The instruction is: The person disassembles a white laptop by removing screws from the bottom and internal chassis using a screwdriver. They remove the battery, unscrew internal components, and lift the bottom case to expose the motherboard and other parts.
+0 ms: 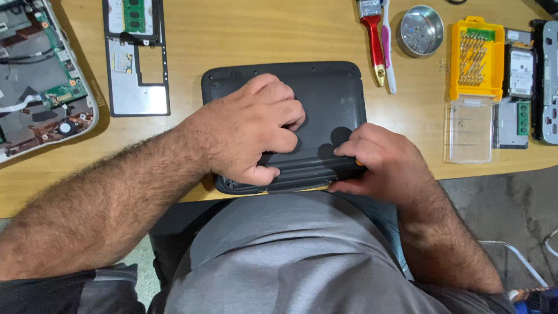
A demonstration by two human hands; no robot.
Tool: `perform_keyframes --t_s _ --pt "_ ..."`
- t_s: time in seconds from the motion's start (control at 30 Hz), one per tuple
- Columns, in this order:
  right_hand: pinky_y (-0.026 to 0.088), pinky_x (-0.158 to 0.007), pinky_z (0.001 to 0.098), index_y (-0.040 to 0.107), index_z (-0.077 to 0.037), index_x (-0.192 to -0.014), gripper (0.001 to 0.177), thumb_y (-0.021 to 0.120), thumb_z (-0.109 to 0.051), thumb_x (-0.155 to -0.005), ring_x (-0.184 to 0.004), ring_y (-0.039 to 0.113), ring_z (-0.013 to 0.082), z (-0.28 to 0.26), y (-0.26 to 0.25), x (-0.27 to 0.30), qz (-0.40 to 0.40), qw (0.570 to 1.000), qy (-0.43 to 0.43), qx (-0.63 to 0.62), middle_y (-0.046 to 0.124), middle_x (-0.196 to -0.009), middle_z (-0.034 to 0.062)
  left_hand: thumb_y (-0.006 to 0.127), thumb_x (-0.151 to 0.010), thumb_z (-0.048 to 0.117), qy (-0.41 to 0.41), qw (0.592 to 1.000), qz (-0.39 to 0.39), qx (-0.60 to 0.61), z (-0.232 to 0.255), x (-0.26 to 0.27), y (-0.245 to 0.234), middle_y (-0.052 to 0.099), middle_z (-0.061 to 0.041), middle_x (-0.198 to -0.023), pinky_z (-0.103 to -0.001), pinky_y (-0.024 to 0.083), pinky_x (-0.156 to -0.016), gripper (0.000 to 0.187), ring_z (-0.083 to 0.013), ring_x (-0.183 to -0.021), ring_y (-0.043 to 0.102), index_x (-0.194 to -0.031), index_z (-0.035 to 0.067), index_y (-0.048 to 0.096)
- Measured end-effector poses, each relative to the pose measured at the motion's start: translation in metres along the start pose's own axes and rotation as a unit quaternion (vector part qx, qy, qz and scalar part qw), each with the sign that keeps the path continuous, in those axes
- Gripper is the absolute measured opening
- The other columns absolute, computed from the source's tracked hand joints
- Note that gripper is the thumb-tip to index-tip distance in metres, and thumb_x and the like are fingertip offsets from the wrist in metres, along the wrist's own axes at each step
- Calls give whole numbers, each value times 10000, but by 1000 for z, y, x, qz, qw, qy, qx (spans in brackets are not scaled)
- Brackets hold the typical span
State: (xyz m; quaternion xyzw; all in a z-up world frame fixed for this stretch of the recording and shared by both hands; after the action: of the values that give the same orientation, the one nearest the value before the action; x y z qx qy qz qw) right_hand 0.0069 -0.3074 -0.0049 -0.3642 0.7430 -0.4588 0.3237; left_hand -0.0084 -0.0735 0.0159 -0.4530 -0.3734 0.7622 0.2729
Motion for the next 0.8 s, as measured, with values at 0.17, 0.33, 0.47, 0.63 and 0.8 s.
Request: perform_keyframes --t_s 0.17,0.33,0.47,0.63,0.8 --pt "517 -706 361 681 -131 -1163 718 952 -559 -655 -901 646 253 3 -1 5 12 999 -5 -29 617 -1033 109 811 -643 443 -3 1000 2 -2 -1 1 0 535 -50 -965 -522 353 -967 361 -327 -937 490 -749 138 649" --pt "550 -792 342 669 -94 -1258 632 908 -425 -775 -987 672 248 -1 -4 6 -11 1000 -5 -25 645 -1136 112 831 -641 535 -14 1000 -9 17 1 1 -1 513 -53 -942 -528 357 -977 469 -326 -945 490 -754 127 630" --pt "546 -672 324 679 -143 -1256 644 935 -351 -703 -783 658 199 -6 -3 2 -24 999 43 -6 647 -1099 83 834 -550 734 -49 997 -52 -11 9 0 -3 539 -69 -985 -530 326 -1016 723 -333 -1004 507 -863 115 630" --pt "523 -592 319 676 -160 -1135 598 949 -282 -616 -703 642 180 -15 -11 -8 -21 995 97 1 624 -1107 37 850 -503 807 -109 979 -122 -123 18 1 5 560 -24 -1002 -468 360 -1003 799 -283 -1000 501 -918 145 684" --pt "551 -648 337 644 -117 -1177 624 948 -258 -651 -872 662 213 -19 -13 -10 -19 997 66 -22 625 -1110 73 878 -460 850 -114 979 -126 -117 12 2 4 539 8 -856 -456 380 -889 795 -269 -897 516 -841 187 663"
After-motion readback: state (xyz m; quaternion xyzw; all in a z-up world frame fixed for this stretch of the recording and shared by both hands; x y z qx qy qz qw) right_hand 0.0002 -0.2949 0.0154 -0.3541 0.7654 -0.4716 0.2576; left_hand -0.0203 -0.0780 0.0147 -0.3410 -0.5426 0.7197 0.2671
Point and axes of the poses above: each hand's wrist, its own x-axis away from the middle knuckle, its own y-axis out of the palm, z = x × y, the point moved 5 cm from there along -x, towards the middle knuckle
